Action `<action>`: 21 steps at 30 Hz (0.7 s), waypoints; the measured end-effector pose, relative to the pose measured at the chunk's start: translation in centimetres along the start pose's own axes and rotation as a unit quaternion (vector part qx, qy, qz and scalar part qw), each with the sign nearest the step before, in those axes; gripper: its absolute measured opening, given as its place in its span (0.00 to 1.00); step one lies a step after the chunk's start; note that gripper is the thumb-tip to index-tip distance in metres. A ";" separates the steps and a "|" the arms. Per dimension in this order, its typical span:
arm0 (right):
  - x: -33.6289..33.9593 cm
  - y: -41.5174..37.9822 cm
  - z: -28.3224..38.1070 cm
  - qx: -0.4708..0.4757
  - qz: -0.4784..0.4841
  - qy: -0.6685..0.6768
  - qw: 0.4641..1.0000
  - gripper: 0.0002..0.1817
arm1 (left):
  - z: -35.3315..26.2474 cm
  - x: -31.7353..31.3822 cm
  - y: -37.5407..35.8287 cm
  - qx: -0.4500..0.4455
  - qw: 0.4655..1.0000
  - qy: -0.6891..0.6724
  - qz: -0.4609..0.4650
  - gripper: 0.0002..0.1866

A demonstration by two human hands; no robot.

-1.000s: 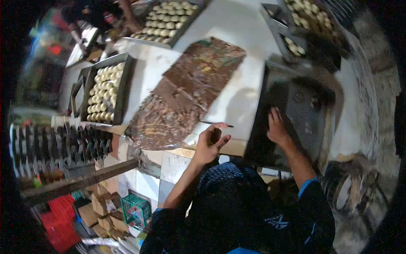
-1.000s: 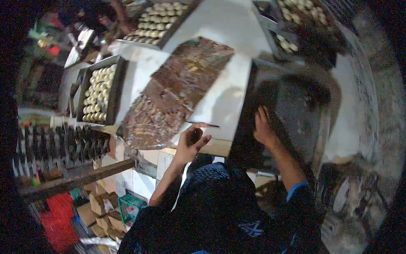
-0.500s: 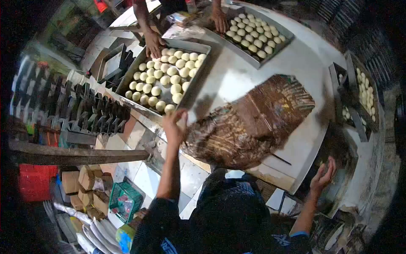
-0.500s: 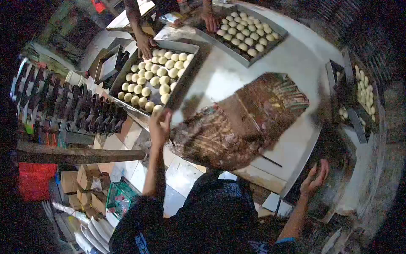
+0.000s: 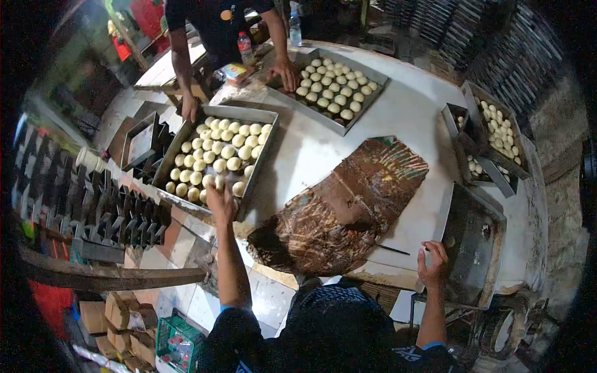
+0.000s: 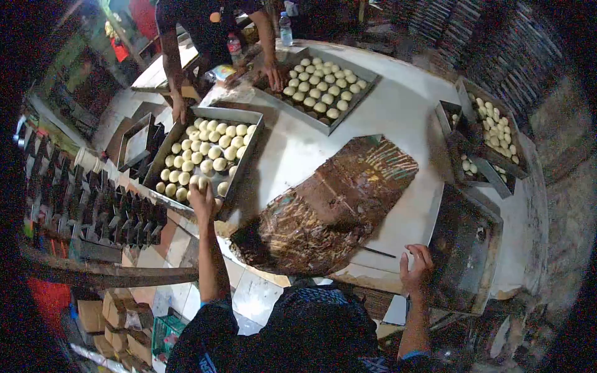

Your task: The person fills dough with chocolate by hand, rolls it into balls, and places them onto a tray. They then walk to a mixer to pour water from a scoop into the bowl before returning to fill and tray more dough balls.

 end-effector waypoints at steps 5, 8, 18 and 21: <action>-0.4 0.6 -3.4 0.043 0.022 0.036 0.998 0.10 | 1.6 0.5 -4.4 -0.015 0.995 0.099 0.008 0.20; -0.5 2.4 -4.5 0.061 0.025 0.080 0.995 0.11 | 0.3 -0.5 -6.4 -0.071 0.972 0.226 0.002 0.22; 3.9 8.3 -17.0 -0.040 -0.144 0.234 0.961 0.11 | 5.8 1.3 -4.6 0.097 0.980 -0.171 0.005 0.28; 3.3 8.6 -34.9 -0.223 -0.360 0.406 0.810 0.20 | 6.7 4.8 -7.1 -0.009 0.963 -0.269 -0.024 0.32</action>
Point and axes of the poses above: each hand's wrist, its own y-axis towards the middle knuckle, its own x-axis out of the back of the hand, z = x × y, the point moved 6 cm from there along y, towards the middle knuckle, and after that the axes turned 14 degrees about x, right-handed, at the moved point
